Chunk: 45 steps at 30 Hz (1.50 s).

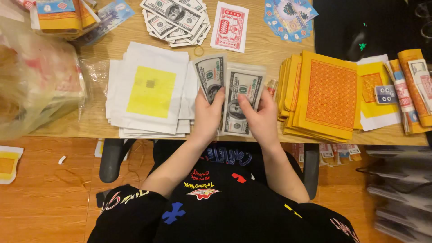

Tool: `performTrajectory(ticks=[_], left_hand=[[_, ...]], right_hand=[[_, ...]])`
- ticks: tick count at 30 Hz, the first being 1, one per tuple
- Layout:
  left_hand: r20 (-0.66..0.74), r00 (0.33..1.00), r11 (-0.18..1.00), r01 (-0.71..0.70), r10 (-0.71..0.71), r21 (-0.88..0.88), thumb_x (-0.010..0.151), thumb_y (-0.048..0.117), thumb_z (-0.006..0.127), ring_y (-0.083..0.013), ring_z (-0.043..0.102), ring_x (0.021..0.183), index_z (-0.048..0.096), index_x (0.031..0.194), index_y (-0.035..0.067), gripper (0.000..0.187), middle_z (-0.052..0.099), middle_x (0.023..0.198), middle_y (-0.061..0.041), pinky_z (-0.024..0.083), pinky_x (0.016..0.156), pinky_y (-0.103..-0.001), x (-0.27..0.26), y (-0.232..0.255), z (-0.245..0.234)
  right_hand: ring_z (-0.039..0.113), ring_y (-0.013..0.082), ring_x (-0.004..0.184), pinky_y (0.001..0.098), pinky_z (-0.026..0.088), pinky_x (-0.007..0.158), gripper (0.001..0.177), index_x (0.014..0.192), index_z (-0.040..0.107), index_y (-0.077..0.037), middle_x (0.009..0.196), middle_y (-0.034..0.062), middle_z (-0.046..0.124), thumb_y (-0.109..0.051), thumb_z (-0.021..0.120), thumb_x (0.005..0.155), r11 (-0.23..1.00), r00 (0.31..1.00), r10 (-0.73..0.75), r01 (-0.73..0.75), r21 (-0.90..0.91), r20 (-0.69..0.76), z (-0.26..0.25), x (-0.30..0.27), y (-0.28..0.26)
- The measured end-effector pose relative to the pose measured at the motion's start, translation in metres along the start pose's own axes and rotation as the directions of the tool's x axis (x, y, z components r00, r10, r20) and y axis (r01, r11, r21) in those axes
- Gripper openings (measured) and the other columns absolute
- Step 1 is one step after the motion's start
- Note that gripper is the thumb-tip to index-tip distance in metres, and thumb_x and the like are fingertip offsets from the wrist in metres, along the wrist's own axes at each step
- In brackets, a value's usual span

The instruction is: The person counts stacks of paper money, including US dollar bills and red banknotes, on a wooden desk. They separate the bills, align them, and place them into neat piles.

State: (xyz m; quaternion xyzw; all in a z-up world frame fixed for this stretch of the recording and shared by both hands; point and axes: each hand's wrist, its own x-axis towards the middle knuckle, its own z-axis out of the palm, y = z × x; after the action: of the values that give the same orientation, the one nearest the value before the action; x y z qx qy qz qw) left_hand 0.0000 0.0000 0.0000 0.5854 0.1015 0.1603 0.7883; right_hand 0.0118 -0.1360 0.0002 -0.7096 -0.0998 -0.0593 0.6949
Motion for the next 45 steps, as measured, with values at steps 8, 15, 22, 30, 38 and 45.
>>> performTrajectory(ticks=[8, 15, 22, 30, 38, 45], left_hand=[[0.040, 0.997, 0.997, 0.073, -0.073, 0.009, 0.093, 0.014, 0.063, -0.0148, 0.054, 0.095, 0.062, 0.112, 0.001, 0.023, 0.064, 0.096, -0.009, 0.050, 0.087, -0.041, -0.013, 0.000, 0.013], [0.155, 0.892, 0.832, 0.452, -0.425, -0.321, 0.090, 0.010, 0.057, -0.0222, 0.069, 0.077, 0.060, 0.101, 0.001, 0.015, 0.070, 0.087, -0.015, 0.056, 0.071, -0.035, -0.017, -0.020, 0.023], [0.106, 0.863, 0.820, 0.503, -0.494, -0.275, 0.085, 0.010, 0.059, -0.0229, 0.065, 0.080, 0.058, 0.108, -0.004, 0.027, 0.065, 0.090, -0.015, 0.055, 0.070, -0.040, -0.020, -0.007, 0.043], [0.085, 0.924, 0.853, 0.376, -0.372, -0.361, 0.081, 0.008, 0.062, -0.0196, 0.060, 0.076, 0.059, 0.103, -0.001, 0.023, 0.060, 0.086, -0.010, 0.054, 0.065, -0.035, -0.019, -0.041, 0.028], [0.035, 0.992, 0.963, 0.124, -0.119, -0.241, 0.078, 0.009, 0.081, -0.0115, 0.062, 0.079, 0.062, 0.104, 0.000, 0.034, 0.070, 0.089, -0.010, 0.058, 0.066, -0.030, -0.018, 0.015, 0.023], [-0.101, 0.989, 0.852, 0.043, -0.112, -0.522, 0.090, 0.016, 0.059, -0.0278, 0.070, 0.078, 0.054, 0.116, -0.013, 0.039, 0.069, 0.099, -0.026, 0.063, 0.071, -0.039, 0.023, 0.045, -0.028]], right_hand=[[0.059, 0.0157, 0.103, 0.0415, 0.054, 0.092, 0.047, 0.127, 0.053, 0.001, 0.113, 0.0124, 0.065, -0.003, 0.075, 0.086, 0.975, 0.993, -0.006, 0.033, 0.218, -0.120, -0.005, 0.008, 0.023], [0.066, 0.0459, 0.094, 0.0628, 0.059, 0.084, 0.035, 0.123, 0.044, 0.000, 0.099, 0.0312, 0.060, -0.013, 0.053, 0.092, 0.852, 0.958, -0.255, 0.286, 0.439, -0.129, -0.024, 0.022, -0.042], [0.069, 0.0420, 0.090, 0.0541, 0.061, 0.082, 0.028, 0.110, 0.052, 0.003, 0.092, 0.0259, 0.063, -0.014, 0.054, 0.088, 0.834, 0.898, -0.432, 0.434, 0.341, -0.086, -0.001, 0.015, -0.029], [0.070, 0.0393, 0.078, 0.0490, 0.062, 0.070, 0.024, 0.107, 0.050, 0.006, 0.086, 0.0291, 0.062, -0.015, 0.051, 0.095, 0.862, 0.952, -0.267, 0.306, 0.404, -0.150, -0.007, 0.020, -0.031], [0.064, 0.0254, 0.100, 0.0414, 0.057, 0.084, 0.027, 0.117, 0.052, 0.005, 0.104, 0.0240, 0.065, -0.010, 0.058, 0.096, 0.934, 0.950, -0.234, 0.278, 0.225, -0.205, -0.022, 0.033, 0.010], [0.061, 0.0168, 0.098, 0.0308, 0.054, 0.085, 0.017, 0.108, 0.055, -0.006, 0.103, 0.0085, 0.064, -0.011, 0.064, 0.094, 0.968, 0.964, -0.248, 0.244, -0.054, -0.096, 0.011, 0.095, -0.063]])
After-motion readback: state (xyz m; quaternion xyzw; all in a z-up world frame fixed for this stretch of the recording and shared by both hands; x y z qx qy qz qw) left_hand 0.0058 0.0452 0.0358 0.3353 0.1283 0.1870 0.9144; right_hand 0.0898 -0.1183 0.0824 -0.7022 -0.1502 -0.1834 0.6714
